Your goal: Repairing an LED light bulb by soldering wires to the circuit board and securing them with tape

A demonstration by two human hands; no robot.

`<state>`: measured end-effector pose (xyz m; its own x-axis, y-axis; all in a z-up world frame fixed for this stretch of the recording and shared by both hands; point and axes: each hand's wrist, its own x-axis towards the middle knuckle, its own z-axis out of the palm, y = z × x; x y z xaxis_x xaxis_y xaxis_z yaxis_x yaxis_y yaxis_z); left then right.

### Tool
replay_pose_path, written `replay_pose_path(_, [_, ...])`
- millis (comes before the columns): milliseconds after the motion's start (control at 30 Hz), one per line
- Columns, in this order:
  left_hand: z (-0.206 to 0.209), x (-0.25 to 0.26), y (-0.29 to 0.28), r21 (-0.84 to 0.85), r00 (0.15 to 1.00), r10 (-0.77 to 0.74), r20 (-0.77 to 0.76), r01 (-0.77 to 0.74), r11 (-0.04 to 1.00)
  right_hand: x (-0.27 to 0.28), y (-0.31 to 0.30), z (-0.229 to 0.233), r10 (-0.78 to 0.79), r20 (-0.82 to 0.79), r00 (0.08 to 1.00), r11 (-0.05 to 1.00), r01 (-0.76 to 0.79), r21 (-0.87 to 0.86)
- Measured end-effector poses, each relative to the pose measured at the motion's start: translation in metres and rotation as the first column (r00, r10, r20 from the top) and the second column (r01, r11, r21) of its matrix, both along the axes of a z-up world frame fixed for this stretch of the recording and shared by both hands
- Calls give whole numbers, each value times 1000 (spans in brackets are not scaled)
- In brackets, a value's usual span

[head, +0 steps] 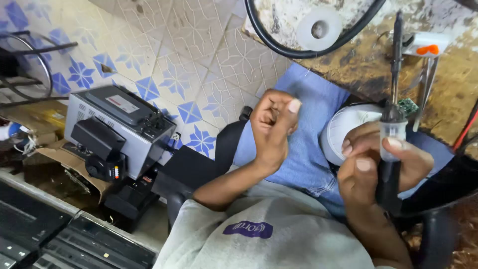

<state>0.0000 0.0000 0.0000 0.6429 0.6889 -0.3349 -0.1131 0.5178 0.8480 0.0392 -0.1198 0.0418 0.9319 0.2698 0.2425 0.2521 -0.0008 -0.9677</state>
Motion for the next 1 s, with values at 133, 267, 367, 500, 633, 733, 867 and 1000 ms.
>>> replay_pose_path(133, [-42, 22, 0, -14, 983, 178, 50, -178, 984, 25, -44, 12, 606, -795, 37, 698, 454, 553])
replay_pose_path(267, [-64, 31, -3, -60, 979, 189, 78, -185, 981, -2, -27, -21, 166, -861, 481, 913, 256, 319])
replay_pose_path(367, [-74, 31, -3, -108, 975, 190, 111, -178, 978, -8, -5, -61, -165, 175, 971, 984, 151, 89])
replay_pose_path(500, [-75, 30, -1, 11, 992, 128, 20, -128, 992, -15, 1, -47, -143, 281, 949, 621, 307, -721])
replay_pose_path(633, [-79, 26, 0, 68, 996, 91, -21, -89, 994, -28, -16, -74, -239, 385, 892, 634, 443, -634])
replay_pose_path(733, [-81, 25, 4, 93, 998, 65, -19, -63, 994, -29, -29, -51, -217, 70, 974, 457, 165, -874])
replay_pose_path(867, [-84, 25, 5, 72, 997, 72, 10, -73, 995, -14, -45, -48, -154, -55, 987, 538, 37, -842])
replay_pose_path(1000, [-82, 28, 8, 5, 997, 73, 33, -73, 997, -6, -74, -51, 273, -165, 948, 849, -318, -422])
